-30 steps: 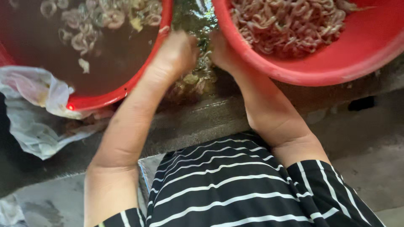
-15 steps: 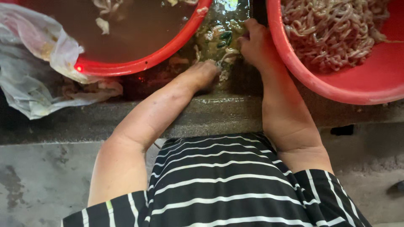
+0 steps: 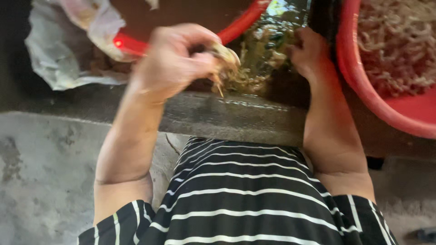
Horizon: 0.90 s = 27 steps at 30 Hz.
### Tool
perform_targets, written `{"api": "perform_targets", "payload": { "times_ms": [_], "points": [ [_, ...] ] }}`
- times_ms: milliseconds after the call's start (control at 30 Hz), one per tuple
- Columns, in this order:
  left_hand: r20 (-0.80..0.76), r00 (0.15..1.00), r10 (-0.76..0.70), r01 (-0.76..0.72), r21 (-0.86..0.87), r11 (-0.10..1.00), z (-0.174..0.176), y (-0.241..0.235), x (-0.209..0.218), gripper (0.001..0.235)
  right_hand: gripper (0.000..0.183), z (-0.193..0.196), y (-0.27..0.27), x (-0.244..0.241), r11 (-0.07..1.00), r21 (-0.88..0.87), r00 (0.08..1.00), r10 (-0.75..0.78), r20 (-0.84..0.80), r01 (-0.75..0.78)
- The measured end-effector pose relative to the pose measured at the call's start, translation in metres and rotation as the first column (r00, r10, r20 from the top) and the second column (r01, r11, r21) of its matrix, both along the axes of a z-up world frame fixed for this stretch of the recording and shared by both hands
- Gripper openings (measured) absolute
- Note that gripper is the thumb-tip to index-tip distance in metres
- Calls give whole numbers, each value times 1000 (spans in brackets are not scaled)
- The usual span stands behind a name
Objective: The person repeatedly picks up small pieces of raw meat from a red basin filled with water, rinses them under running water, and transfers them to a second red basin. The process is continuous and repetitive throughout the clip.
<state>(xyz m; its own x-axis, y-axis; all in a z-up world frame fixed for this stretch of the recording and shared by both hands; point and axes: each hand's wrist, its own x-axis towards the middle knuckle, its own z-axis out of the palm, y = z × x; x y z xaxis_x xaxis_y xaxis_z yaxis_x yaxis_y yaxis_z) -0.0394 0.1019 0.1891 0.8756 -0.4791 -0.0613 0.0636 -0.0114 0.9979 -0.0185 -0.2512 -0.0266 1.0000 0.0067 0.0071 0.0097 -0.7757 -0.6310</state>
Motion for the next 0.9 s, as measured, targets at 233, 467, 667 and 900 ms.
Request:
{"api": "perform_targets", "payload": {
  "times_ms": [233,467,667,900],
  "points": [
    [332,799,502,-482,-148,864,75,106,-46,10,36,6,1,0,999,1,995,38,-92,-38],
    [833,518,192,-786,375,492,15,175,-14,19,46,6,-1,2,996,-78,990,27,-135,-38],
    [928,368,56,-832,302,465,-47,136,13,36,47,-13,-6,4,992,-117,987,24,-158,-43],
    [757,653,25,-683,574,453,-115,76,103,25,40,-27,-11,3,986,-168,985,-34,-171,5]
  ]
}}
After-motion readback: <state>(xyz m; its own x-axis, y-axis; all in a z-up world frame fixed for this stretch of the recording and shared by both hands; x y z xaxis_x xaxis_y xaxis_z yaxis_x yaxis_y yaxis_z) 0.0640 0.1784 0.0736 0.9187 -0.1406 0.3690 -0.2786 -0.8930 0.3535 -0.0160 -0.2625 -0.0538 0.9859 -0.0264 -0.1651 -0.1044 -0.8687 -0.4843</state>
